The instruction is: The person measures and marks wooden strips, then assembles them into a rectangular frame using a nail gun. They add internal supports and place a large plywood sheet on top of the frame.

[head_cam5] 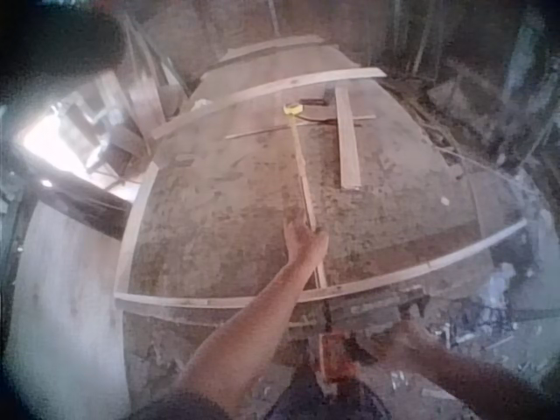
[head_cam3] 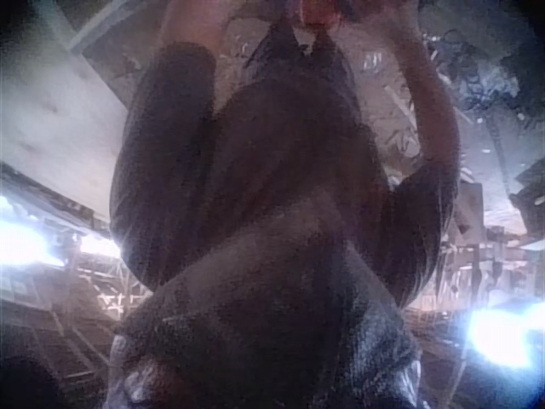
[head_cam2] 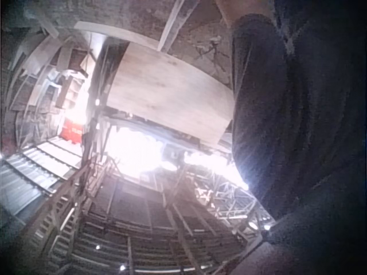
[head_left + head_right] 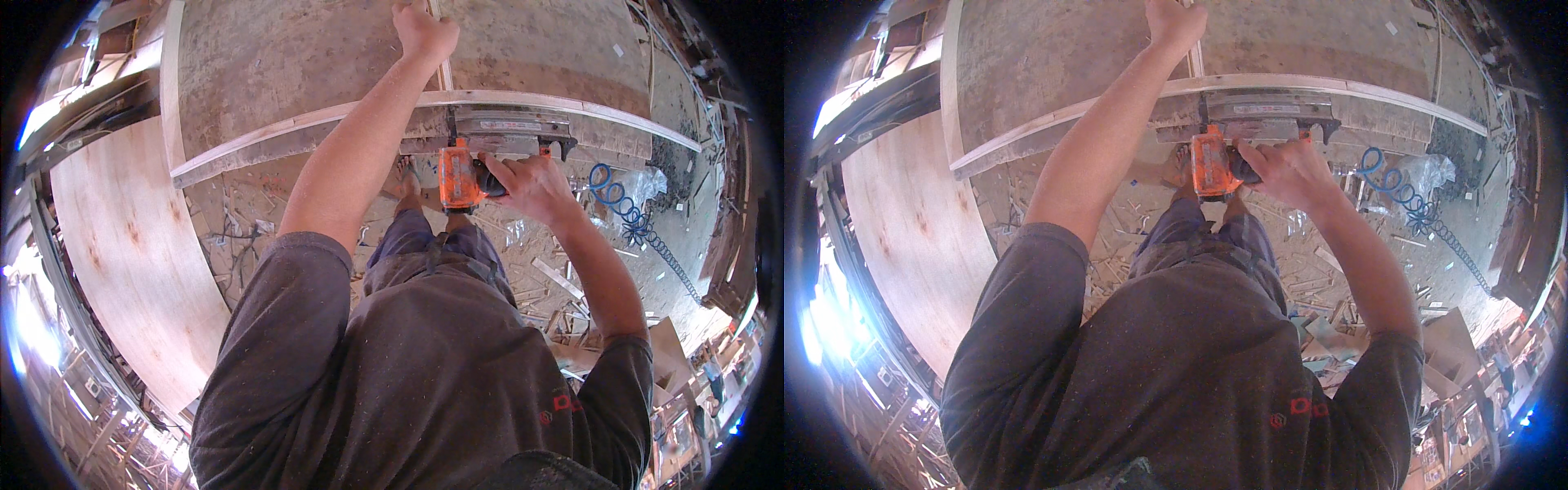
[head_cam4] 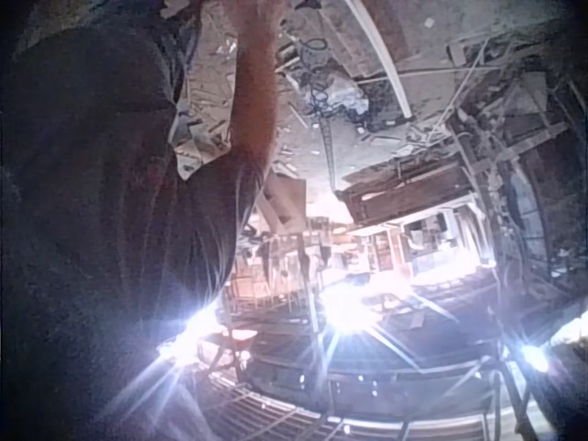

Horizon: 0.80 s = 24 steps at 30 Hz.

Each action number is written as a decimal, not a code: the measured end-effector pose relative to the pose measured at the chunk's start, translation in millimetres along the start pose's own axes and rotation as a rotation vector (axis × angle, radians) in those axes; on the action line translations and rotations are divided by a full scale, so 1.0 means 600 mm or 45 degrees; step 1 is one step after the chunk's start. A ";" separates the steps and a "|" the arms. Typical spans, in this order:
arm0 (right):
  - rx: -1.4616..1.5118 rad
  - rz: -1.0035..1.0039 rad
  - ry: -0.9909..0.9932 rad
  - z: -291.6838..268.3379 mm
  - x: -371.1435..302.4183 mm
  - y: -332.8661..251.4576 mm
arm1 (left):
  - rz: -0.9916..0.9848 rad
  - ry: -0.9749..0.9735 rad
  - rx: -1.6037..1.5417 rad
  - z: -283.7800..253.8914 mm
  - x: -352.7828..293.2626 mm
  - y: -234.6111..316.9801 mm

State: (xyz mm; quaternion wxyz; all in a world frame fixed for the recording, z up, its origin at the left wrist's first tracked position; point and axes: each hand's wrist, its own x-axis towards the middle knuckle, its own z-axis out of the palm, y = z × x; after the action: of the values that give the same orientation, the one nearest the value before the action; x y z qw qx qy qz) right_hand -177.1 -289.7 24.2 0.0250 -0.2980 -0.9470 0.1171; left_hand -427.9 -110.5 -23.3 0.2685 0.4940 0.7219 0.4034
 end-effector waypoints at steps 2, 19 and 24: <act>-0.005 -0.017 -0.006 0.003 0.001 0.002 | 0.206 0.182 0.130 0.018 0.011 -0.037; 0.033 -0.016 -0.019 -0.010 0.002 -0.004 | -0.075 0.017 0.021 -0.003 0.000 0.000; -0.037 -0.039 -0.055 -0.007 -0.008 -0.009 | 0.136 0.085 0.002 0.006 0.003 -0.011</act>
State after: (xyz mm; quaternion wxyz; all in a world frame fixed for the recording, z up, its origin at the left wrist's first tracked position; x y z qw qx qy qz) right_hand -175.9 -295.7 29.4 0.0021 -0.2811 -0.9534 0.1094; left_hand -429.2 -109.0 -30.5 0.2219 0.5182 0.7034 0.4330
